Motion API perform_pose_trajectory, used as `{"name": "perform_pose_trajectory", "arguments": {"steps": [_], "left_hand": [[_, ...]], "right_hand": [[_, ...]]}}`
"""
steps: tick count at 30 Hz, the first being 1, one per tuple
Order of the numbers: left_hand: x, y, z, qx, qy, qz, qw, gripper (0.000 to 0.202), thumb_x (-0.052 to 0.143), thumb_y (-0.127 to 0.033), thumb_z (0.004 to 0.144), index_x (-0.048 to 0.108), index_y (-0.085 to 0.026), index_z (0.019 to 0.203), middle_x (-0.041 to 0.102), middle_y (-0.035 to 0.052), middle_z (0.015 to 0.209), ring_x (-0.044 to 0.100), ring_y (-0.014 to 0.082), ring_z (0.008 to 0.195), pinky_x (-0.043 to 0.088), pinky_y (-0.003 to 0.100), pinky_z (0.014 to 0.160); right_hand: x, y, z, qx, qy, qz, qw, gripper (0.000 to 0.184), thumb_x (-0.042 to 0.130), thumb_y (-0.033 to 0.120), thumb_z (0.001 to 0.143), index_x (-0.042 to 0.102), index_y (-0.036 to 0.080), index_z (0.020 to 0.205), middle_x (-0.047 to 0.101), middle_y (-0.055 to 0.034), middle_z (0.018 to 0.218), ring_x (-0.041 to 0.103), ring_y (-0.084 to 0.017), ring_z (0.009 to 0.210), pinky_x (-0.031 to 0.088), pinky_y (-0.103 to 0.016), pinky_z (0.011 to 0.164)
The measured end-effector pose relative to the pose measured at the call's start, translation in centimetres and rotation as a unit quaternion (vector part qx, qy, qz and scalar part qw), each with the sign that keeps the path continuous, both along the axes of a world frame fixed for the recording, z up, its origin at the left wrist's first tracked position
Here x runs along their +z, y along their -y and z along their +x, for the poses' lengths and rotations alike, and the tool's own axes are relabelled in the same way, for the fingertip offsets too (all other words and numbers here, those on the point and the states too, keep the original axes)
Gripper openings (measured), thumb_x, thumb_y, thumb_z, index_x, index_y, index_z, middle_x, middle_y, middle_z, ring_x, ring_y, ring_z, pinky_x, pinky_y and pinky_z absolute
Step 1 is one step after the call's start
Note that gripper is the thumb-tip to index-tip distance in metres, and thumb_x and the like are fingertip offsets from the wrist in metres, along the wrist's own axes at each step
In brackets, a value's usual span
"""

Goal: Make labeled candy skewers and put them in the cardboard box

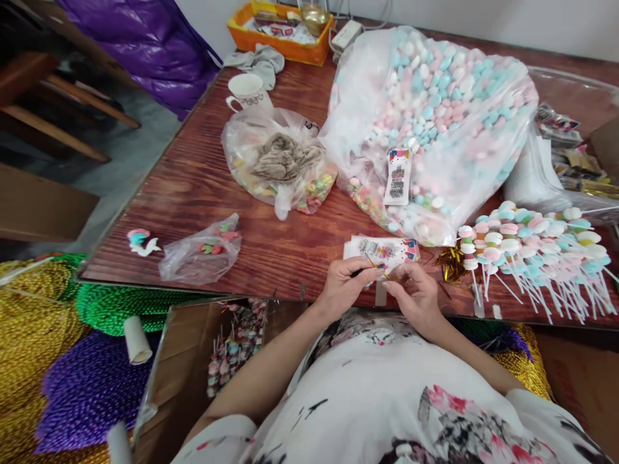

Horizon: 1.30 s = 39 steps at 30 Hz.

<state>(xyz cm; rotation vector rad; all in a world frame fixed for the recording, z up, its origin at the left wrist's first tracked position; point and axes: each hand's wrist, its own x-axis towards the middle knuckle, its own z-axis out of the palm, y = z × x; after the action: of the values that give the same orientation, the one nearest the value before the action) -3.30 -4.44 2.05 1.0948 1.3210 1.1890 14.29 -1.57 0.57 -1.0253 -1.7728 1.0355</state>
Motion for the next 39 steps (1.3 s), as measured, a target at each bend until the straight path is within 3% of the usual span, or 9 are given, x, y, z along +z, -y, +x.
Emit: {"name": "perform_pose_trajectory", "arguments": {"steps": [6,10,12,15,17,20,30,35,39], "left_hand": [[1.1,0.1,0.4,-0.037,-0.009,0.011,0.999,0.026,0.069,-0.037,0.080,0.071,-0.014,0.068,0.061,0.0004,0.064,0.050,0.0101,0.061,0.044,0.022,0.061],[1.9,0.5,0.2,-0.100,0.050,-0.074,0.991,0.029,0.072,-0.037,0.075,0.069,-0.012,0.062,0.058,0.0001,0.058,0.048,0.0091,0.055,0.040,0.021,0.054],[2.1,0.7,0.0,-0.153,0.084,-0.140,0.975,0.028,0.074,-0.037,0.071,0.069,-0.012,0.059,0.057,-0.0007,0.053,0.046,0.0078,0.049,0.037,0.020,0.048],[2.1,0.7,-0.4,-0.244,0.118,-0.233,0.934,0.024,0.078,-0.034,0.064,0.068,-0.013,0.056,0.056,-0.0017,0.047,0.044,0.0068,0.043,0.035,0.019,0.042],[2.0,0.5,-0.6,-0.302,0.135,-0.288,0.899,0.019,0.080,-0.030,0.059,0.069,-0.013,0.057,0.058,-0.0009,0.047,0.046,0.0077,0.040,0.036,0.019,0.039],[2.2,0.0,-0.7,-0.360,0.146,-0.339,0.857,0.013,0.079,-0.025,0.055,0.071,-0.014,0.058,0.062,0.0006,0.049,0.049,0.0096,0.038,0.037,0.019,0.035],[2.0,-0.9,-1.4,-0.483,0.125,-0.311,0.809,0.017,0.081,-0.029,0.061,0.071,-0.015,0.063,0.061,-0.0006,0.049,0.049,0.0092,0.041,0.039,0.018,0.037],[2.2,-1.8,-2.0,-0.503,0.132,-0.240,0.820,0.027,0.084,-0.035,0.062,0.071,-0.014,0.074,0.067,-0.0019,0.063,0.055,0.0098,0.055,0.047,0.019,0.052],[4.2,-4.0,-5.4,-0.524,0.006,-0.161,0.836,0.034,0.084,-0.034,0.063,0.074,-0.014,0.089,0.072,-0.0012,0.081,0.060,0.0136,0.074,0.049,0.021,0.069]], "right_hand": [[0.6,-1.4,0.0,0.061,-0.074,-0.156,0.983,0.014,0.068,0.033,0.079,0.066,0.020,0.074,0.065,0.0012,0.068,0.056,-0.014,0.064,0.048,-0.028,0.064],[1.6,-2.5,0.9,0.231,-0.051,-0.217,0.947,0.023,0.066,0.040,0.081,0.062,0.018,0.073,0.059,0.0022,0.062,0.052,-0.012,0.058,0.044,-0.025,0.056],[2.3,-2.6,1.4,0.300,-0.002,-0.157,0.941,0.025,0.059,0.038,0.087,0.058,0.018,0.071,0.055,0.0021,0.061,0.049,-0.012,0.056,0.040,-0.025,0.054],[3.4,-2.2,1.9,0.355,0.088,0.097,0.926,0.020,0.048,0.025,0.090,0.057,0.018,0.074,0.057,-0.0023,0.067,0.049,-0.015,0.064,0.042,-0.030,0.060],[3.9,-1.7,2.3,0.376,0.136,0.271,0.876,0.020,0.043,0.017,0.089,0.058,0.019,0.076,0.058,-0.0050,0.070,0.050,-0.018,0.069,0.043,-0.035,0.066],[4.4,-1.4,2.7,0.383,0.163,0.414,0.809,0.023,0.041,0.013,0.090,0.060,0.021,0.079,0.060,-0.0055,0.072,0.051,-0.019,0.072,0.043,-0.038,0.068],[4.4,-1.9,1.8,0.401,0.120,0.488,0.766,0.018,0.048,0.018,0.094,0.063,0.021,0.086,0.067,-0.0042,0.081,0.058,-0.018,0.084,0.042,-0.035,0.069],[4.7,-2.8,0.9,0.383,0.141,0.484,0.774,0.009,0.054,0.016,0.091,0.060,0.017,0.085,0.067,-0.0047,0.088,0.058,-0.020,0.096,0.039,-0.036,0.076],[6.0,-2.7,0.5,0.358,0.166,0.491,0.776,0.010,0.054,0.014,0.091,0.057,0.018,0.083,0.066,-0.0048,0.096,0.056,-0.021,0.100,0.035,-0.039,0.078]]}}
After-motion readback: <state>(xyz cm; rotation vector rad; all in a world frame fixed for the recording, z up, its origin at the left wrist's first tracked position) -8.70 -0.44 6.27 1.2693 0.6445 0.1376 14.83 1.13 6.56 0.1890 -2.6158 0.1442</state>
